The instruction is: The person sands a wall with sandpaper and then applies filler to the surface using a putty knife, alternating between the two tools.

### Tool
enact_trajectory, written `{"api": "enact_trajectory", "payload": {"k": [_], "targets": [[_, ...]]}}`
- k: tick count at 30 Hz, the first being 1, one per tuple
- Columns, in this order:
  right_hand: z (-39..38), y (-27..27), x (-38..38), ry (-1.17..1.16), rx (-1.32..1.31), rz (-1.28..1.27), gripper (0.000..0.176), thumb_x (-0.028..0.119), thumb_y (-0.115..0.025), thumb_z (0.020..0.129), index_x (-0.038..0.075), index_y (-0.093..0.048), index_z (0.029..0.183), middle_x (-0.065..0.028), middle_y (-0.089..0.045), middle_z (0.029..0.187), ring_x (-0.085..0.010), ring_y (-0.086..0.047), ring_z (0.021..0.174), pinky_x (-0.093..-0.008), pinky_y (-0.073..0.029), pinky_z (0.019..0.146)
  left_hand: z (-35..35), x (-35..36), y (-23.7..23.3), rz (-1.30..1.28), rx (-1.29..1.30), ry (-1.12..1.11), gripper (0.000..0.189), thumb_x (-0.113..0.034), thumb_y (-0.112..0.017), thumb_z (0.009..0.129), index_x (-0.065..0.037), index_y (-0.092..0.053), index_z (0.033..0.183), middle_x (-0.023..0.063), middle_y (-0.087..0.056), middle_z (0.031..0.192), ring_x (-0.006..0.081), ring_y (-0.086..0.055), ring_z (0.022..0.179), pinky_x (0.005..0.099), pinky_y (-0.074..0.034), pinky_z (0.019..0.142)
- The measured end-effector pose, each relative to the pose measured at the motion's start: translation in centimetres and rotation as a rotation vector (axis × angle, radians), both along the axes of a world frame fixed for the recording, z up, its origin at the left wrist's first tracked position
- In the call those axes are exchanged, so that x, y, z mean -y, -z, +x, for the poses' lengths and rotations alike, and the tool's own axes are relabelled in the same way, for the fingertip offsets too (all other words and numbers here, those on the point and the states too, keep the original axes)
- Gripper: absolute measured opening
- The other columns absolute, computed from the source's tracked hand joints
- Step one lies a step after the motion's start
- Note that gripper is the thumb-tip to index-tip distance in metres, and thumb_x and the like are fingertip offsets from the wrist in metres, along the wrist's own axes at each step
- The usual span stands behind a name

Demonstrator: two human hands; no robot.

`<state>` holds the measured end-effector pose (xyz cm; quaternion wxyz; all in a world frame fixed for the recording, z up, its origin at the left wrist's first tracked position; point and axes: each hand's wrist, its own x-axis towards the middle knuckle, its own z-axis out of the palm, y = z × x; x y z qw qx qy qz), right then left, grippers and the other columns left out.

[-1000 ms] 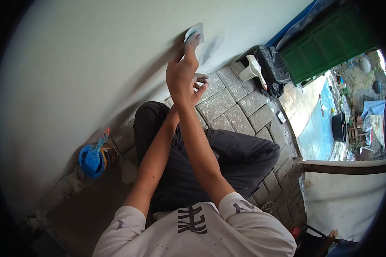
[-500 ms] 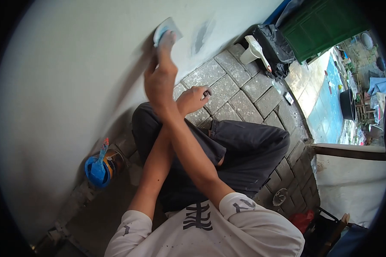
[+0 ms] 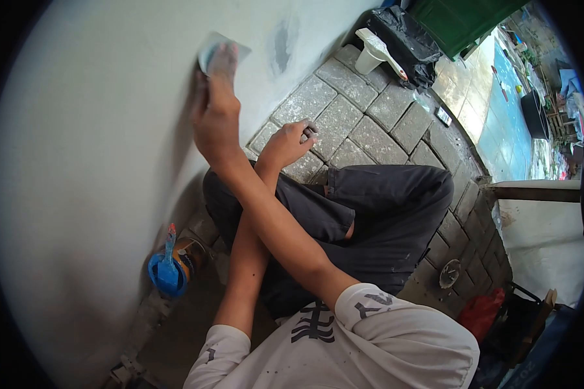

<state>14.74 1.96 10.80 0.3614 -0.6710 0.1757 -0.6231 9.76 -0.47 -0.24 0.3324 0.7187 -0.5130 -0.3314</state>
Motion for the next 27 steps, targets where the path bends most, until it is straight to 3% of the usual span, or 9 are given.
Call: {"api": "enact_trajectory", "payload": {"k": [5, 7, 9, 11, 13, 15, 19, 20, 27], "targets": [[-0.8, 1.4, -0.3, -0.042, -0.046, 0.18, 0.054, -0.004, -0.051, 0.098, -0.012, -0.032, 0.149, -0.0341, -0.033, 0.153, -0.0451, -0.022, 0.148, -0.0464, -0.028, 0.12, 0.5, 0.5, 1.2, -0.028, 0.012, 0.013, 0.026, -0.022, -0.068, 0.092, -0.005, -0.067, 0.112, 0.0124, -0.072, 0.094, 0.0275, -0.067, 0.077, 0.0393, -0.053, 0.074], [-0.4, 1.5, 0.4, -0.04, -0.012, 0.262, 0.049, -0.005, -0.052, 0.098, -0.014, -0.037, 0.144, -0.042, -0.049, 0.134, -0.0476, -0.048, 0.131, -0.0447, -0.042, 0.11, 0.3, 0.2, 1.5, -0.032, 0.014, 0.041, 0.028, -0.022, -0.068, 0.093, -0.005, -0.067, 0.115, 0.0118, -0.071, 0.093, 0.0224, -0.066, 0.078, 0.036, -0.053, 0.074], [0.5, 2.1, 1.3, -0.017, -0.086, 0.45, 0.048, -0.003, -0.053, 0.099, -0.013, -0.039, 0.143, -0.0424, -0.053, 0.125, -0.0489, -0.058, 0.117, -0.043, -0.049, 0.101, 0.2, 0.3, 1.3, -0.018, 0.004, 0.001, 0.025, -0.022, -0.067, 0.092, -0.003, -0.067, 0.109, 0.0164, -0.073, 0.093, 0.034, -0.069, 0.084, 0.0412, -0.054, 0.077], [1.3, 2.3, 1.5, 0.394, 0.009, 0.026, 0.036, 0.0, -0.052, 0.1, -0.012, -0.048, 0.134, -0.0388, -0.064, 0.101, -0.0482, -0.069, 0.086, -0.0435, -0.054, 0.071, 0.4, 0.8, 1.1, -0.031, 0.038, 0.014, 0.025, -0.021, -0.066, 0.092, -0.004, -0.067, 0.11, 0.0165, -0.073, 0.094, 0.0331, -0.07, 0.085, 0.0406, -0.054, 0.077], [0.3, 1.6, 0.2, 0.378, 0.022, 0.003, 0.031, 0.002, -0.05, 0.101, -0.013, -0.05, 0.129, -0.0388, -0.064, 0.1, -0.049, -0.068, 0.087, -0.0435, -0.054, 0.071, 0.2, 0.6, 1.2, -0.005, 0.0, 0.022, 0.025, -0.02, -0.066, 0.094, -0.005, -0.067, 0.114, 0.0137, -0.072, 0.096, 0.0239, -0.067, 0.08, 0.0372, -0.053, 0.075], [0.3, 2.9, -0.3, 0.022, -0.078, 0.549, 0.03, 0.002, -0.049, 0.101, -0.014, -0.052, 0.126, -0.0405, -0.063, 0.101, -0.0505, -0.066, 0.098, -0.0453, -0.054, 0.084, -0.1, 0.3, 1.3, 0.001, 0.022, 0.026, 0.025, -0.02, -0.066, 0.094, -0.005, -0.068, 0.114, 0.0134, -0.072, 0.095, 0.0239, -0.067, 0.079, 0.0371, -0.053, 0.076], [0.5, 3.1, -0.7, 0.343, 0.051, 0.186, 0.023, 0.004, -0.048, 0.103, -0.011, -0.06, 0.115, -0.0371, -0.062, 0.083, -0.0503, -0.065, 0.077, -0.0466, -0.05, 0.069, 0.6, 0.8, 1.0, 0.008, 0.022, 0.031, 0.024, -0.019, -0.066, 0.095, -0.004, -0.068, 0.113, 0.0123, -0.072, 0.095, 0.0219, -0.065, 0.078, 0.036, -0.053, 0.076], [-0.2, 3.4, -1.1, 0.087, 0.006, 0.473, 0.023, 0.005, -0.048, 0.103, -0.012, -0.061, 0.112, -0.0378, -0.063, 0.086, -0.0511, -0.065, 0.081, -0.0466, -0.051, 0.071, 0.2, 0.6, 1.2, 0.009, 0.024, 0.02, 0.024, -0.019, -0.066, 0.095, -0.004, -0.068, 0.113, 0.0119, -0.072, 0.095, 0.0213, -0.065, 0.078, 0.0355, -0.053, 0.075], [-1.4, 3.2, -0.8, -0.059, -0.138, 0.671, 0.03, 0.013, -0.045, 0.105, -0.01, -0.061, 0.114, -0.0383, -0.063, 0.087, -0.0519, -0.065, 0.084, -0.0483, -0.051, 0.076, 0.1, 0.4, 1.5, 0.0, 0.029, 0.037, 0.023, -0.018, -0.066, 0.095, -0.003, -0.067, 0.112, 0.0116, -0.072, 0.094, 0.0204, -0.065, 0.078, 0.0346, -0.053, 0.075]]}}
